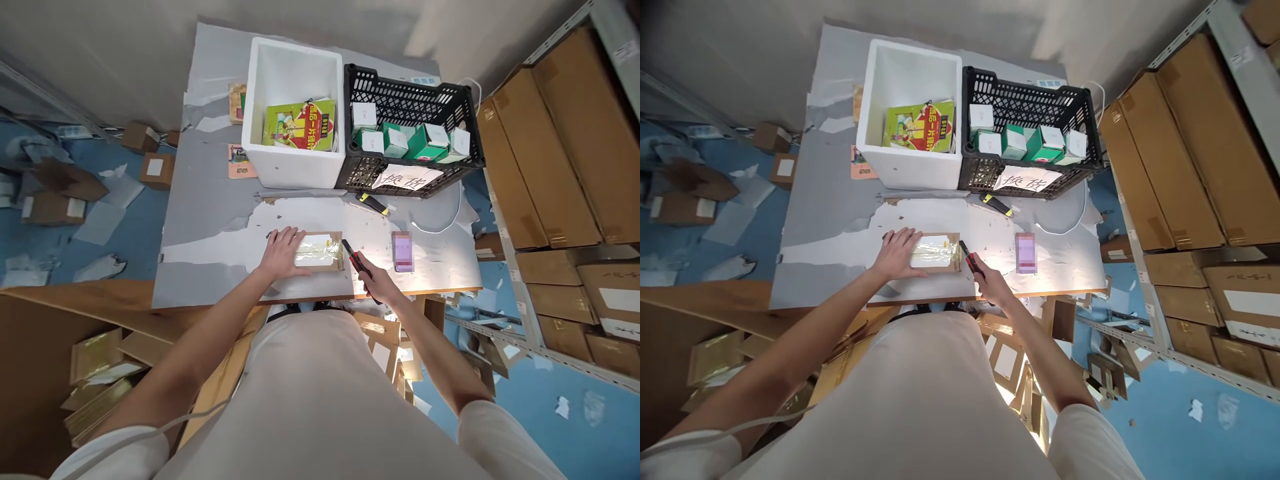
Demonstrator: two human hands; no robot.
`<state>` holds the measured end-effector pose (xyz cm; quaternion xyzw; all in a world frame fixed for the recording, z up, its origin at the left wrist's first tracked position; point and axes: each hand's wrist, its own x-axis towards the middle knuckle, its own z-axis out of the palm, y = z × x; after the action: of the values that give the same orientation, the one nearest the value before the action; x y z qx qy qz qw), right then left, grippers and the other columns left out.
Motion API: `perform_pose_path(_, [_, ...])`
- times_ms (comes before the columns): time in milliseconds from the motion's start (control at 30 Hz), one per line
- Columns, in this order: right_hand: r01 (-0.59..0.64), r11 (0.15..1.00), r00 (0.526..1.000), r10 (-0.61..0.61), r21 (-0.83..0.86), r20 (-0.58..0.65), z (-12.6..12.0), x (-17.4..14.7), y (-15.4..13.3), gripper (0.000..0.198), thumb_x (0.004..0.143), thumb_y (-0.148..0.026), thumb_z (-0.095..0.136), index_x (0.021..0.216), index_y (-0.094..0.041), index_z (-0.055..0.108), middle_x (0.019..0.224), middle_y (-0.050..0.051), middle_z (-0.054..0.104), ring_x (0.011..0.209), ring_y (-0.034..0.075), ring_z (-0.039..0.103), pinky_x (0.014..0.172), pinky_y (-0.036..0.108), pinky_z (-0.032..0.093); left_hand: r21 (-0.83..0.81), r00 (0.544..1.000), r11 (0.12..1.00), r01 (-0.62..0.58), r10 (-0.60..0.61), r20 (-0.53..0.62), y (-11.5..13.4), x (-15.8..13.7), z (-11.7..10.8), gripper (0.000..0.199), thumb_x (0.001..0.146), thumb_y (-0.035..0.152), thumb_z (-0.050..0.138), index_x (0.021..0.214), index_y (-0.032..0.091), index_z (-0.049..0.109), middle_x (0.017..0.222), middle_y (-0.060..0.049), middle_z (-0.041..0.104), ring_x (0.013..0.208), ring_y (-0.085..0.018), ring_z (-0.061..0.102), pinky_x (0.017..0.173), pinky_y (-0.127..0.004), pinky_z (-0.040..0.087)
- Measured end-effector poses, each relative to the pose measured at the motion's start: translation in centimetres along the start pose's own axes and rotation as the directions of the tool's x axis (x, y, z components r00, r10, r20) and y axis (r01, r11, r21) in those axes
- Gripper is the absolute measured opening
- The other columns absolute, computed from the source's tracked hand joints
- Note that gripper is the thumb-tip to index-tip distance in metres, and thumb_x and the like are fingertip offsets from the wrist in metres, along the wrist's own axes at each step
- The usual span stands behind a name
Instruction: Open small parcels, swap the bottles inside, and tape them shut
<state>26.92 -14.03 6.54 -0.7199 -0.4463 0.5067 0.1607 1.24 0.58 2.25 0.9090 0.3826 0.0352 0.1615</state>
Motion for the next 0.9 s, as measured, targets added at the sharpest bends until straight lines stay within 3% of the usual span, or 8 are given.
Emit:
perform_pose_path(133, [0.033,0.966,0.999,-0.042,-0.258,-0.030,-0.1,0.2,-1.5,0.059,0.091,-0.023,0.037,0.147,-0.031,0.020,0.078,0.000,0.064,0.055,0.011,0.055,0.052,0.021,0.042,-0.048,0.999,0.999,0.007,-0.009,-0.054,-0.2,-0.2,0.8,0.105,0.053,0.067,0.066,0.139,0.016,0.034,0.137,-0.018,0.043,0.127,-0.037,0.035,0.110,-0.051,0.012])
perform_pose_path(233, [0.059,0.844,0.995,-0.093,-0.533,-0.038,-0.5,-0.2,-3.0,0.058,0.090,-0.021,0.039,0.147,-0.025,0.024,0.086,0.006,0.068,0.066,0.017,0.058,0.059,0.024,0.039,-0.066,0.995,0.997,0.032,-0.038,-0.096,-0.1,-0.3,1.0,0.103,0.053,0.066,0.066,0.138,0.016,0.036,0.134,-0.018,0.044,0.124,-0.037,0.037,0.110,-0.051,0.013])
perform_pose_path(333, [0.057,0.745,0.998,-0.066,-0.664,0.011,-0.5,-0.6,-4.4,0.058,0.090,-0.021,0.037,0.147,-0.021,0.024,0.088,0.009,0.069,0.071,0.021,0.059,0.059,0.025,0.035,-0.072,0.993,0.997,0.035,-0.043,-0.107,0.0,-0.2,1.0,0.103,0.053,0.065,0.066,0.138,0.014,0.037,0.132,-0.019,0.045,0.123,-0.036,0.038,0.110,-0.050,0.013])
perform_pose_path(600, [0.022,0.681,1.000,-0.016,-0.732,0.016,1.0,-1.2,-5.6,0.058,0.091,-0.017,0.034,0.147,-0.018,0.018,0.086,0.010,0.068,0.072,0.021,0.059,0.059,0.026,0.030,-0.070,0.993,0.995,0.065,-0.072,-0.094,-0.1,0.0,1.1,0.104,0.052,0.063,0.067,0.139,0.015,0.035,0.134,-0.018,0.043,0.123,-0.037,0.037,0.110,-0.050,0.012])
perform_pose_path(767, [-0.010,0.693,0.999,0.034,-0.721,0.018,1.4,-1.5,-6.1,0.058,0.089,-0.016,0.038,0.145,-0.018,0.022,0.087,0.012,0.067,0.073,0.022,0.059,0.060,0.027,0.031,-0.079,0.994,0.996,0.044,-0.051,-0.094,-0.1,0.1,1.1,0.104,0.052,0.064,0.067,0.139,0.016,0.034,0.133,-0.017,0.044,0.122,-0.037,0.037,0.110,-0.051,0.013])
perform_pose_path(900, [0.010,0.745,1.000,0.007,-0.667,0.024,3.1,-2.9,-4.6,0.056,0.089,-0.015,0.039,0.143,-0.021,0.027,0.081,0.008,0.066,0.068,0.019,0.057,0.060,0.026,0.031,-0.073,0.994,0.996,0.049,-0.056,-0.099,0.0,0.1,1.1,0.107,0.052,0.067,0.066,0.139,0.015,0.034,0.132,-0.018,0.045,0.121,-0.037,0.038,0.109,-0.051,0.013])
